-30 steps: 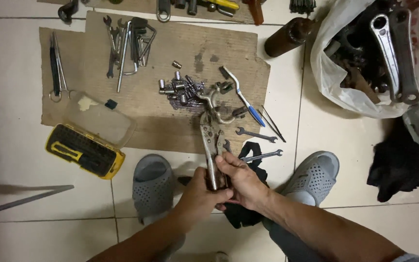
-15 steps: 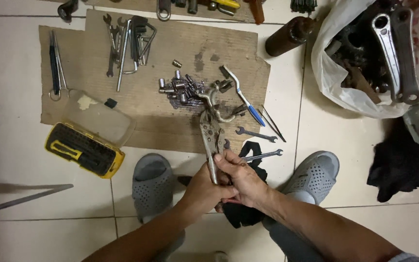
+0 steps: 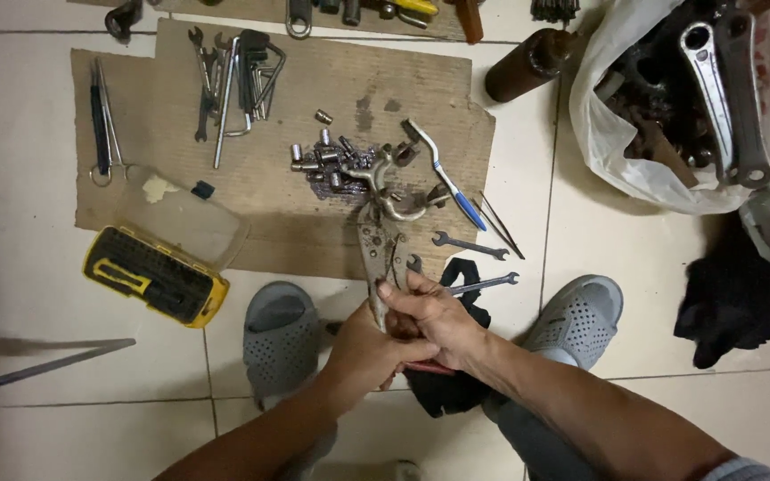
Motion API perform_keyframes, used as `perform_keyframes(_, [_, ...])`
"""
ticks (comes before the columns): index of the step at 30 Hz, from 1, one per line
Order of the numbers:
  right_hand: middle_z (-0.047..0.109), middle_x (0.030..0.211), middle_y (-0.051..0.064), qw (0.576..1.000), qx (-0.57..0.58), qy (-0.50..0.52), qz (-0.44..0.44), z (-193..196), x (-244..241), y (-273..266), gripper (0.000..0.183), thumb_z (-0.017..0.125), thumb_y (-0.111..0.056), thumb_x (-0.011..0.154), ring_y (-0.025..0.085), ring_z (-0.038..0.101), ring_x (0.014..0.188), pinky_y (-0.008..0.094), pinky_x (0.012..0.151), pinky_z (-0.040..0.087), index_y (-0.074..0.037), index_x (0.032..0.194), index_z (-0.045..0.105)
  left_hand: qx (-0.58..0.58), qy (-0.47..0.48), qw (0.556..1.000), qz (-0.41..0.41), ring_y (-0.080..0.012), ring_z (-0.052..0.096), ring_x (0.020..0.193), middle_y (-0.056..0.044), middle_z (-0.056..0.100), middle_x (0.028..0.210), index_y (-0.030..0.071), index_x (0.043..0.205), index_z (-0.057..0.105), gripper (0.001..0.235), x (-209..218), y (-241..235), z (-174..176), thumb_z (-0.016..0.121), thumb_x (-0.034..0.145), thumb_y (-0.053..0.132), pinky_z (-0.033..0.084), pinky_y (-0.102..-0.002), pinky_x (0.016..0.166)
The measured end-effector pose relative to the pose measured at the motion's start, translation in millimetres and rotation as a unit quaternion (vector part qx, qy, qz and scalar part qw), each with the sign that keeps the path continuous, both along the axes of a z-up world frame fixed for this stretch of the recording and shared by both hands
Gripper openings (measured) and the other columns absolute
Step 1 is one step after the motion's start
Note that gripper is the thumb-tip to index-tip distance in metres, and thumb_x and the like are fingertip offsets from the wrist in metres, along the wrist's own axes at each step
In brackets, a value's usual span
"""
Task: The person cleans a bicycle derailleur held in a clamp using a toothbrush and a black cloth. They scrub the metal components with the brush and wipe them down with the cloth, handling the part with both hands throughout the process.
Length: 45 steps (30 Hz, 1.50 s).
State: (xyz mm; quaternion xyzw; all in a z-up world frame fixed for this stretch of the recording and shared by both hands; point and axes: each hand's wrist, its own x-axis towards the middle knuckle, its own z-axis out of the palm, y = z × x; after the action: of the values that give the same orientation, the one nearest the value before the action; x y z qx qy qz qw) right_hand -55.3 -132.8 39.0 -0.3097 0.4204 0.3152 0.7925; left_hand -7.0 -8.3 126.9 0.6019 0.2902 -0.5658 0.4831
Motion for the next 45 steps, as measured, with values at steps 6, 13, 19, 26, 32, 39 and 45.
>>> perform_keyframes(6, [0.074,0.082,0.009,0.941,-0.075,0.022,0.33,42.7,20.8,-25.0,0.024,0.068,-0.023,0.097,0.008,0.039,0.04,0.02,0.036,0.032,-0.007,0.115,0.073,0.005,-0.143,0.989,-0.032,-0.0132,0.071,0.091,0.002,0.081,0.103,0.021,0.119,0.073,0.051,-28.2,34.0,-53.4,0.085,0.07,0.024,0.052,-0.03,0.081])
perform_keyframes(13, [0.053,0.058,-0.005,0.918,-0.131,-0.109,0.359,20.3,-13.2,-35.5,0.028,0.066,-0.04,0.095,0.006,0.03,0.041,0.024,0.039,0.022,-0.015,0.095,0.079,0.041,-0.052,0.998,-0.013,-0.0151,0.071,0.095,-0.001,0.082,0.103,0.015,0.111,0.077,0.037,-32.3,38.5,-24.5,0.077,0.078,0.031,0.05,-0.031,0.087])
perform_keyframes(19, [0.055,0.068,-0.005,0.872,-0.219,-0.167,0.406,18.7,-19.1,-32.5,0.034,0.063,-0.047,0.094,0.008,0.046,0.066,0.026,0.066,0.033,-0.016,0.083,0.075,0.029,0.011,0.997,-0.069,-0.0164,0.051,0.041,-0.008,0.064,0.07,0.014,0.113,0.067,0.034,-34.4,37.0,-16.2,0.061,0.092,0.041,0.045,-0.029,0.041])
perform_keyframes(26, [0.079,0.104,0.001,0.8,-0.306,-0.198,0.477,-14.3,-48.0,-40.1,0.044,0.061,-0.049,0.089,0.016,0.068,0.092,0.033,0.078,0.05,-0.016,0.115,0.073,-0.04,-0.191,0.935,-0.296,-0.0292,0.07,0.084,-0.012,0.074,0.103,0.014,0.124,0.06,0.047,-59.3,50.2,-61.5,0.069,0.089,0.044,0.054,-0.041,0.077])
perform_keyframes(32, [0.073,0.076,0.006,0.535,-0.45,-0.267,0.663,-2.1,-45.6,-41.2,0.041,0.057,-0.052,0.095,0.028,0.073,0.069,0.043,0.061,0.056,-0.021,0.121,0.059,0.041,-0.534,0.716,-0.448,-0.0275,0.062,0.071,-0.01,0.063,0.083,0.01,0.098,0.066,0.021,4.9,46.9,-81.7,0.064,0.096,0.031,0.051,-0.041,0.058])
perform_keyframes(39, [0.071,0.075,0.007,0.415,-0.529,-0.408,0.617,6.0,-29.7,-54.9,0.038,0.068,-0.052,0.089,0.029,0.073,0.077,0.042,0.068,0.056,-0.016,0.101,0.07,0.005,-0.775,0.515,-0.367,-0.0307,0.061,0.116,-0.01,0.067,0.104,0.008,0.096,0.071,0.008,96.1,-12.7,-102.2,0.068,0.091,0.013,0.045,-0.044,0.098])
perform_keyframes(45, [0.071,0.08,0.005,0.595,-0.585,-0.345,0.43,-3.3,-2.7,-85.1,0.025,0.074,-0.038,0.089,0.025,0.075,0.077,0.035,0.066,0.059,-0.017,0.1,0.068,-0.028,-0.797,0.471,-0.376,-0.0331,0.059,0.11,-0.007,0.058,0.08,0.015,0.077,0.067,0.013,103.3,-27.3,-140.0,0.076,0.082,0.022,0.043,-0.046,0.092])
